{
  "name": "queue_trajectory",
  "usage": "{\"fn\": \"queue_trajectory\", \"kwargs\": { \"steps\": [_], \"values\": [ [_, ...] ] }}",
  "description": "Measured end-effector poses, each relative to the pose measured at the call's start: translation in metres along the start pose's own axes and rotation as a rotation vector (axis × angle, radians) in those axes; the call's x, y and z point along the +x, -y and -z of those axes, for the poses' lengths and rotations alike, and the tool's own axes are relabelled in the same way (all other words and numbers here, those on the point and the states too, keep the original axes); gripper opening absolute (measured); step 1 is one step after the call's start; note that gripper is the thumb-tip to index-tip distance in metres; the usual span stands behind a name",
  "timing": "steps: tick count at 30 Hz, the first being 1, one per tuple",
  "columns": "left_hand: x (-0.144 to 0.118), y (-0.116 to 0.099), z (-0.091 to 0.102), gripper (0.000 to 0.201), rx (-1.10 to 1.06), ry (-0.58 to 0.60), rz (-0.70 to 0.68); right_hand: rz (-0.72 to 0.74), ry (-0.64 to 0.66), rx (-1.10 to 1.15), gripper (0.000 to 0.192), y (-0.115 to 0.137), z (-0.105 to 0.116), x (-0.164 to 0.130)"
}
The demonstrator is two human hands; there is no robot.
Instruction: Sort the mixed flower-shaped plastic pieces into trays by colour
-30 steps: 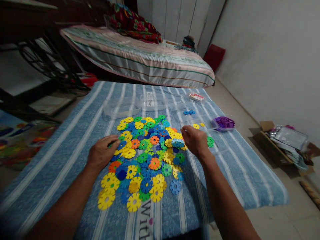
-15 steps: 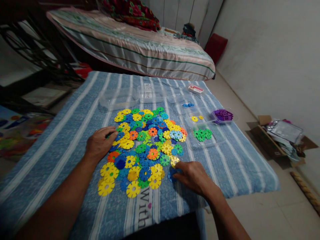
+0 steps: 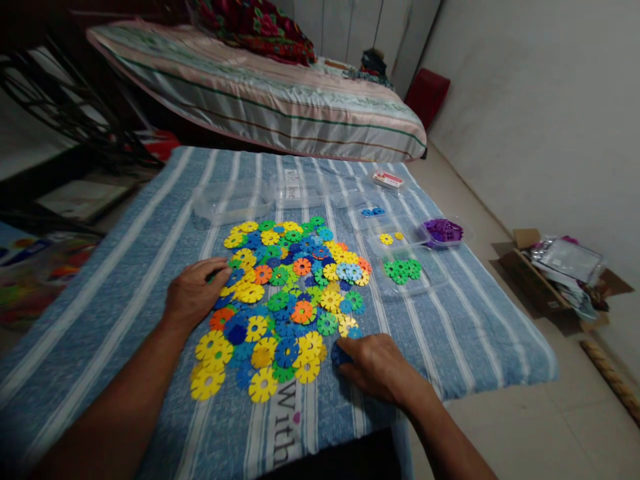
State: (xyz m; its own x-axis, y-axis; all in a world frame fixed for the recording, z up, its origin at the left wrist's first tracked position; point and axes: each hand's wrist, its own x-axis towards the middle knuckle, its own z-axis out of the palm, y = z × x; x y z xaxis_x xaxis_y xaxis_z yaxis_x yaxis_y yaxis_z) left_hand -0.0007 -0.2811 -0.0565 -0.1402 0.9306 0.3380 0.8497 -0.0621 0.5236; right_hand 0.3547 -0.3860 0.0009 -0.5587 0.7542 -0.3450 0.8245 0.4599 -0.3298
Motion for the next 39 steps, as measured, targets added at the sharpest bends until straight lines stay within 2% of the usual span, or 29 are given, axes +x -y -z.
{"fn": "queue_trajectory", "kwargs": {
  "steps": [5, 8, 10, 12, 14, 16, 18, 20, 22, 25, 29, 31, 35, 39],
  "values": [
    [0.000, 0.003, 0.000, 0.031, 0.003, -0.009, 0.000, 0.049, -0.086, 0.067, 0.027, 0.003, 0.003, 0.008],
    [0.001, 0.004, -0.001, 0.029, -0.005, -0.020, -0.005, 0.042, -0.144, 0.073, 0.030, 0.000, 0.009, 0.020],
    [0.001, 0.005, -0.001, 0.028, -0.009, -0.020, -0.011, 0.038, -0.190, 0.046, 0.028, -0.008, 0.021, 0.033],
    [0.001, 0.006, 0.000, 0.027, -0.012, -0.023, -0.017, 0.018, -0.283, -0.002, 0.028, -0.023, 0.043, 0.048],
    [0.001, 0.006, 0.000, 0.026, -0.018, -0.030, -0.024, -0.060, -0.468, -0.063, 0.029, -0.042, 0.072, 0.063],
    [0.001, 0.006, 0.000, 0.026, -0.021, -0.038, -0.023, -0.209, -0.808, -0.115, 0.027, -0.061, 0.101, 0.076],
    [0.001, 0.005, 0.000, 0.026, -0.021, -0.034, -0.023, -0.309, -1.069, -0.133, 0.026, -0.072, 0.122, 0.085],
    [0.001, 0.005, 0.000, 0.027, -0.018, -0.027, -0.022, -0.307, -1.168, -0.103, 0.030, -0.074, 0.126, 0.089],
    [0.001, 0.004, 0.000, 0.028, -0.015, -0.022, -0.017, -0.220, -1.099, -0.034, 0.030, -0.067, 0.113, 0.089],
    [0.000, 0.003, 0.001, 0.028, -0.013, -0.020, -0.005, -0.090, -0.819, 0.083, 0.027, -0.049, 0.072, 0.082],
    [0.000, 0.002, 0.000, 0.027, -0.018, -0.011, -0.014, -0.175, -0.501, 0.074, 0.026, -0.029, 0.028, 0.062],
    [0.000, 0.003, 0.000, 0.027, -0.017, -0.010, -0.011, -0.231, -0.380, 0.032, 0.025, -0.022, 0.018, 0.050],
    [0.001, 0.004, -0.001, 0.028, -0.013, -0.017, -0.007, -0.322, -0.179, -0.071, 0.026, -0.010, 0.015, 0.031],
    [0.001, 0.004, -0.001, 0.029, -0.010, -0.011, -0.012, -0.354, -0.086, -0.137, 0.031, -0.002, 0.013, 0.028]
  ]
}}
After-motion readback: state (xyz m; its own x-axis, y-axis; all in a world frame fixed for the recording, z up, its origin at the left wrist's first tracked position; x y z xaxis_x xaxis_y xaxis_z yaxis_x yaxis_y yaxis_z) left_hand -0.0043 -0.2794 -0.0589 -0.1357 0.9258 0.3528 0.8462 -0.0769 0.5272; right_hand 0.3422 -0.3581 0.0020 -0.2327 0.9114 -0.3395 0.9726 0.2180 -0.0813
